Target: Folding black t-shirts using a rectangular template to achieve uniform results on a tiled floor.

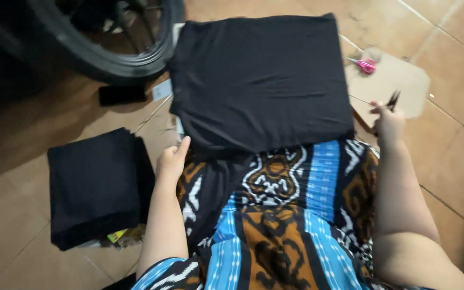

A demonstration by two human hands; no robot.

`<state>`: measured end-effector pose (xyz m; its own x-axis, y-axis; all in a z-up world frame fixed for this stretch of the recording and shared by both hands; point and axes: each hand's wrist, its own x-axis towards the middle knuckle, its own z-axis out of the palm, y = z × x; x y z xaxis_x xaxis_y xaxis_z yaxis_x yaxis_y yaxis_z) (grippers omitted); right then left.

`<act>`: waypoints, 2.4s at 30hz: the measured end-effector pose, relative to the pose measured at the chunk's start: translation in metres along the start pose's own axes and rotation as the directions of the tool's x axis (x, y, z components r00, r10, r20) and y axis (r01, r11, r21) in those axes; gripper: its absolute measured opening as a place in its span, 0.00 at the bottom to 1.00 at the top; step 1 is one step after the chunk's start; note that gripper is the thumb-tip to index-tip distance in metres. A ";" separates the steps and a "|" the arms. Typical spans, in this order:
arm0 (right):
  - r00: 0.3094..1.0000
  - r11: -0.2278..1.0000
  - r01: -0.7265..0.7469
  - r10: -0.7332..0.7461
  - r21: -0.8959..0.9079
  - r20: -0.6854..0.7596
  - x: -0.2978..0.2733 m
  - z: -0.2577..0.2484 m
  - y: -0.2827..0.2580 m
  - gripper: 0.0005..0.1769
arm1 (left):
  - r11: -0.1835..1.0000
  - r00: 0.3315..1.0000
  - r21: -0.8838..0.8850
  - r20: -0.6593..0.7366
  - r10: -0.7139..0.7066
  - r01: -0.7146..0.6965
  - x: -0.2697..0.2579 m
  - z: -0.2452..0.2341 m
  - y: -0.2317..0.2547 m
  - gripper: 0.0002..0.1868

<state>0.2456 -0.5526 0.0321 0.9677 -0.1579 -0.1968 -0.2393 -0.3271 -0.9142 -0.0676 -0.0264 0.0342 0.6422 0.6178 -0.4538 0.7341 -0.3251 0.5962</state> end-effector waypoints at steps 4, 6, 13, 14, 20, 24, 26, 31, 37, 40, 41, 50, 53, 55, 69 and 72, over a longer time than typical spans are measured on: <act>0.932 0.937 -0.319 0.282 0.142 0.230 -0.021 0.008 0.010 0.12 | 0.993 0.986 0.104 0.151 -0.071 0.055 0.015 0.020 0.008 0.49; 0.876 0.943 -0.333 0.310 -0.001 0.369 0.020 0.006 0.050 0.21 | 0.998 0.996 0.041 0.075 -0.043 0.040 0.010 0.024 0.013 0.40; 0.893 0.959 -0.279 0.280 -0.056 0.353 -0.001 0.017 0.043 0.16 | 0.885 0.990 -0.465 -0.118 -0.080 0.016 -0.006 0.031 0.004 0.31; 0.899 0.972 -0.236 0.222 -0.010 0.379 0.005 0.015 0.052 0.19 | 0.828 0.982 -0.560 -0.152 -0.112 0.007 -0.013 0.028 0.011 0.35; 0.974 0.981 0.038 -0.079 0.190 0.211 0.004 0.017 0.068 0.19 | 0.550 0.974 -0.835 -0.137 -0.183 -0.014 -0.045 0.015 0.060 0.41; 0.971 0.934 0.218 -0.238 0.282 0.037 -0.016 0.011 0.063 0.17 | 0.831 0.948 -0.556 -0.258 -0.187 0.012 0.034 0.060 -0.009 0.37; 0.965 0.947 0.255 -0.262 0.196 0.010 0.001 0.006 0.085 0.20 | 0.917 0.941 -0.396 -0.328 -0.082 -0.058 0.003 0.045 0.011 0.29; 0.950 0.950 0.311 -0.310 0.014 -0.046 -0.010 -0.003 0.081 0.21 | 0.992 0.962 -0.111 -0.272 0.033 -0.066 -0.027 0.018 0.015 0.34; 0.984 0.960 0.176 -0.174 -0.217 0.030 -0.038 -0.001 0.042 0.16 | 0.993 0.988 0.108 -0.155 -0.022 0.039 -0.030 -0.005 0.016 0.48; 0.963 0.940 0.198 -0.240 -0.277 -0.126 -0.066 0.003 -0.015 0.11 | 0.990 0.957 0.138 -0.281 0.079 -0.041 -0.021 -0.011 0.027 0.44; 0.957 0.942 0.244 -0.272 -0.231 -0.100 -0.068 0.007 -0.026 0.13 | 0.969 0.909 0.175 -0.349 0.227 -0.174 -0.016 -0.011 0.029 0.40; 0.650 0.532 0.739 -0.725 -0.414 0.228 -0.023 0.128 -0.112 0.22 | 0.737 0.713 0.457 -0.268 0.648 -0.498 0.088 0.027 0.131 0.31; 0.524 0.363 0.803 -0.808 -0.473 0.270 0.028 0.181 -0.115 0.25 | 0.737 0.773 0.522 -0.211 0.599 -0.429 0.144 0.040 0.155 0.34; 0.470 0.286 0.817 -0.834 -0.501 0.290 0.065 0.206 -0.109 0.26 | 0.755 0.809 0.528 -0.197 0.554 -0.389 0.175 0.043 0.163 0.35; 0.682 0.336 0.654 -0.649 -0.678 0.336 0.097 0.215 -0.115 0.30 | 0.888 0.916 0.433 -0.273 0.294 -0.155 0.229 0.015 0.207 0.40; 0.685 0.345 0.663 -0.638 -0.664 0.351 0.098 0.212 -0.111 0.39 | 0.929 0.851 0.320 -0.420 0.316 -0.187 0.255 0.019 0.215 0.28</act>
<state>0.3840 -0.3340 0.0388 0.8435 0.4281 0.3244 0.5056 -0.8367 -0.2105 0.2579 0.0477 0.0336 0.6854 0.7237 0.0809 0.6326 -0.6467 0.4261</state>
